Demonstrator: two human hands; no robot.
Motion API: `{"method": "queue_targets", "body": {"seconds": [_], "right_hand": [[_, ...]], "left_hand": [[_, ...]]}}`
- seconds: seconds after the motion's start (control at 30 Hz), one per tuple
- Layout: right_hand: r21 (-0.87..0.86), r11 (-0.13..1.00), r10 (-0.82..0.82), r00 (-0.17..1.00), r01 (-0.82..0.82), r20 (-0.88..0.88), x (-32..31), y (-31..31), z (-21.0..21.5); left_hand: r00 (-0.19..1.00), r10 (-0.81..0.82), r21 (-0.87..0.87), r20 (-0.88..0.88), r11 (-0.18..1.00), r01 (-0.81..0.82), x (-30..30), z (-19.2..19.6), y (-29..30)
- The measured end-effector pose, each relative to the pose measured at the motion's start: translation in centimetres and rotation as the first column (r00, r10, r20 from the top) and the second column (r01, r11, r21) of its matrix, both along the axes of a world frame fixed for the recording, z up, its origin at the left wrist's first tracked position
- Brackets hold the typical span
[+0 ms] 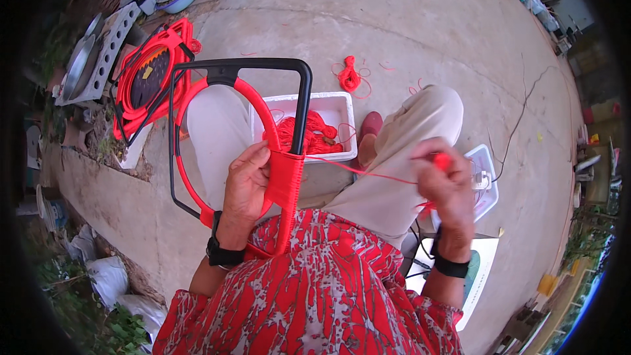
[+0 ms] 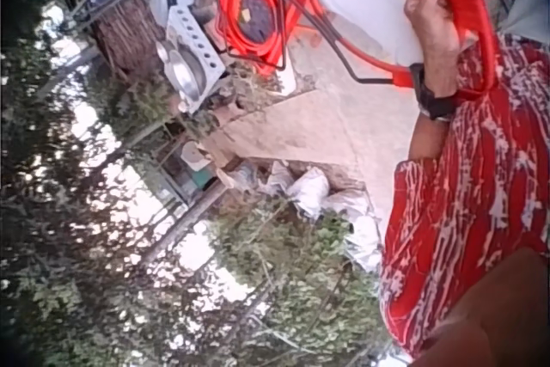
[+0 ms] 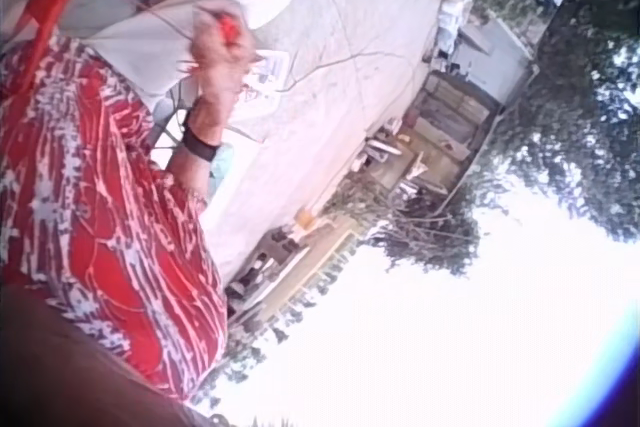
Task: The person is wrapping a red plastic furniture frame with red twine.
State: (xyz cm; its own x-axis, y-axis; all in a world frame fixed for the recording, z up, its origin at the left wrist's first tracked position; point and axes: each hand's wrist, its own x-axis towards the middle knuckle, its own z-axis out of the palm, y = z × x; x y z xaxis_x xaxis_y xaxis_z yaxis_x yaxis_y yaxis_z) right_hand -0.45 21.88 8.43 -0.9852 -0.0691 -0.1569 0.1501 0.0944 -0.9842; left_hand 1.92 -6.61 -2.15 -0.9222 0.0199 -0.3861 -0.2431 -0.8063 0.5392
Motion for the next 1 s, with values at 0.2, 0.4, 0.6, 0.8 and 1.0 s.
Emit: {"method": "queue_targets", "body": {"seconds": [0.2,0.4,0.6,0.8,1.0], "right_hand": [[0.156,0.956,0.25,0.968,-0.25,0.018,-0.9,-8.1,-3.7],[0.165,0.92,0.351,0.934,-0.357,0.065,-1.2,-10.9,-5.5],[0.051,0.937,0.339,0.934,-0.346,0.116,-1.3,-11.3,-6.0],[0.02,0.933,0.353,0.925,-0.359,0.137,-1.6,-11.0,-6.4],[0.012,0.933,0.354,0.924,-0.36,0.146,-1.6,-11.0,-6.1]], "left_hand": [[0.999,0.04,0.022,0.025,0.999,-0.041,-0.1,0.9,0.5],[0.999,0.015,0.007,0.044,1.0,-0.015,-0.1,0.2,0.0],[0.993,-0.117,0.148,0.028,0.983,0.112,-0.5,0.2,-0.7],[0.975,-0.209,0.079,0.07,0.976,0.204,-1.3,0.5,-1.5],[0.974,-0.2,0.168,0.102,0.969,0.181,-1.4,0.9,-1.1]]}}
